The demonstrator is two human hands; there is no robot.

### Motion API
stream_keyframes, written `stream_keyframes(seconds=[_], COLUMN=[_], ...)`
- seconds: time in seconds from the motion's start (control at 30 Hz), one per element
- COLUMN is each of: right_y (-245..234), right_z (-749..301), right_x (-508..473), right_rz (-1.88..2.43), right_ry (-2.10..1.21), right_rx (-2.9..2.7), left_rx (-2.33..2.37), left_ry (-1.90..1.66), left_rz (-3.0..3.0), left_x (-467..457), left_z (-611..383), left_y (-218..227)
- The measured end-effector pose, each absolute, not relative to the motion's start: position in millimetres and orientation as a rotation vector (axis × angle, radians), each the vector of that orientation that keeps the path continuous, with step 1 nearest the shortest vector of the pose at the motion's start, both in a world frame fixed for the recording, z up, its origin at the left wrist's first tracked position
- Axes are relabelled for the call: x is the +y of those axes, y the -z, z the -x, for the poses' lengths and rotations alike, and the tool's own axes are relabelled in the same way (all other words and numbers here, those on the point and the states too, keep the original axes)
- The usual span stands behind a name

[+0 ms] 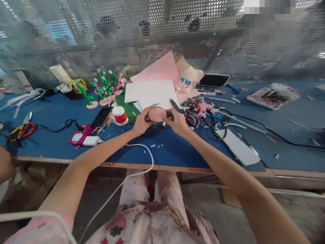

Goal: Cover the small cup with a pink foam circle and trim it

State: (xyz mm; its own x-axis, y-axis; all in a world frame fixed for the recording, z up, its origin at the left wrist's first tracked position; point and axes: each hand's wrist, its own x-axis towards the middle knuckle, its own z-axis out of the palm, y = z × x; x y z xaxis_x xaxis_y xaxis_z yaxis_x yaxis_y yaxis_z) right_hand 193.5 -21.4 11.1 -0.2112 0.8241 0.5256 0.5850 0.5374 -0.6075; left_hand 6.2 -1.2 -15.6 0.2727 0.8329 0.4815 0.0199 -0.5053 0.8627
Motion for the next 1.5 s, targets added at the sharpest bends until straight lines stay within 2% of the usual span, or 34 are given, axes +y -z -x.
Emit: stream_keyframes(seconds=[0.13, 0.37, 0.8, 1.23, 1.5], right_y=[-12, -11, -9, -7, -3], right_z=[-186, -179, -179, -186, -196], right_x=[-24, -30, -28, -25, -12], right_rz=[1.294, 1.317, 1.304, 1.3, 1.461], right_ry=[-0.566, -0.955, -1.002, -0.692, -0.303], right_rx=[-1.869, -1.71, -1.603, -1.943, -1.992], left_rx=[0.712, 0.87, 0.819, 0.912, 1.014], left_ry=[-1.138, -1.184, -1.11, -1.232, -1.052], left_rz=[-1.765, -1.791, -1.462, -1.567, -2.015], left_x=[-5, -9, -7, -5, -3], left_z=[-8, -9, -11, -8, -10], left_y=[11, 5, 8, 10, 16])
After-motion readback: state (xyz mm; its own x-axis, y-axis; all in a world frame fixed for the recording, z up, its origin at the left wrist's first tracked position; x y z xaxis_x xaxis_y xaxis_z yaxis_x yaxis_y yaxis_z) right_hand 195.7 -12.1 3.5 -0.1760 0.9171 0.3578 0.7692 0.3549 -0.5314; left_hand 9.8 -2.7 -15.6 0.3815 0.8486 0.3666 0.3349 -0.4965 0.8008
